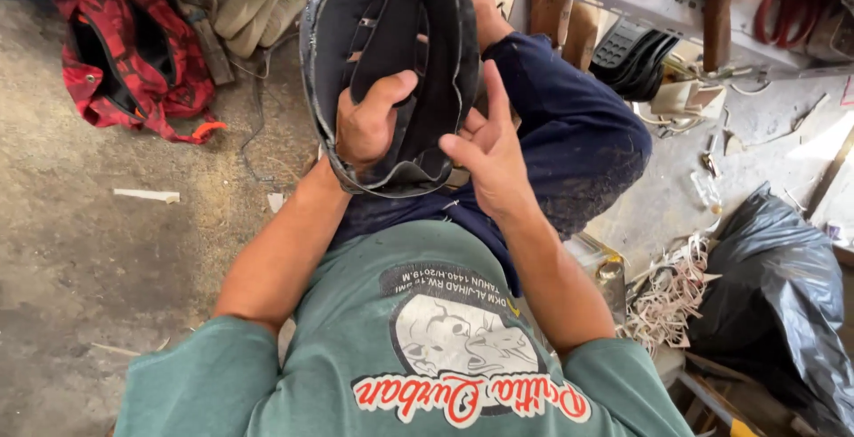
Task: The person holds a black sandal and manipulates the strap and sole with both hands, pressing and adjusting the components. The person briefly places the sandal on a nearby shelf and then picks it up again to continue working on the strap attachment.
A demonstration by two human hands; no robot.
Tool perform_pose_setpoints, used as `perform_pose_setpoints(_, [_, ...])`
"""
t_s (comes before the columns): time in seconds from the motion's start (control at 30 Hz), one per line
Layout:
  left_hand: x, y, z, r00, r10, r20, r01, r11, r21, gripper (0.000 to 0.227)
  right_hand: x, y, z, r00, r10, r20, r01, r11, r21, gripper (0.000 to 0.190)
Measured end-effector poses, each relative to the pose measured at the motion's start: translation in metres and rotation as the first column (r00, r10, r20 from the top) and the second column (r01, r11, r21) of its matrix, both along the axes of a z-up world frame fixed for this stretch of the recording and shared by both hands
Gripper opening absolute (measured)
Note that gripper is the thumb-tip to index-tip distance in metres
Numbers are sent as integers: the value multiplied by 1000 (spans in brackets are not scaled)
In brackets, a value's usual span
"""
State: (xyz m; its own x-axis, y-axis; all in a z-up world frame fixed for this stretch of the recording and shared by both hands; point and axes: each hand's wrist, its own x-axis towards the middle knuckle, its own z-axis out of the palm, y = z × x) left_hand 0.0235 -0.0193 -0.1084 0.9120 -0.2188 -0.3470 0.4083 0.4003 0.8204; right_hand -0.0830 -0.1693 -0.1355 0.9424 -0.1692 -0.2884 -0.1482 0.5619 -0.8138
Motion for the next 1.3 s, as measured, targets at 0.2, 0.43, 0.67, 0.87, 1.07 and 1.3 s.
perform_pose_setpoints(0.2, [-7, -7, 15, 924, -229, 306, 136, 946, 295, 38, 10, 6, 31, 994, -108, -4, 107, 987, -120, 100])
perform_pose_setpoints(0.43, [18, 77, -28, 799, -527, 289, 435, 839, 326, 29, 13, -3, 27, 985, -144, 92, 166, 941, -295, 103])
perform_pose_setpoints(0.67, [14, 96, -19, 907, -374, 192, 347, 924, 159, 54, 25, 15, 36, 996, -62, 68, 90, 795, -600, 98])
perform_pose_setpoints(0.87, [29, 107, 17, 973, -227, 48, 113, 642, 759, 27, 53, 50, 57, 999, -11, 52, 50, 495, -868, 103])
perform_pose_setpoints(1.07, [100, 172, 39, 943, -163, 291, -179, 490, 853, 17, 66, 71, 35, 944, 271, 190, 30, 502, -865, 102])
perform_pose_setpoints(1.3, [210, 235, 39, 788, -361, 499, -421, 276, 864, 11, 76, 75, -52, 957, 264, 119, 128, -19, -992, 76])
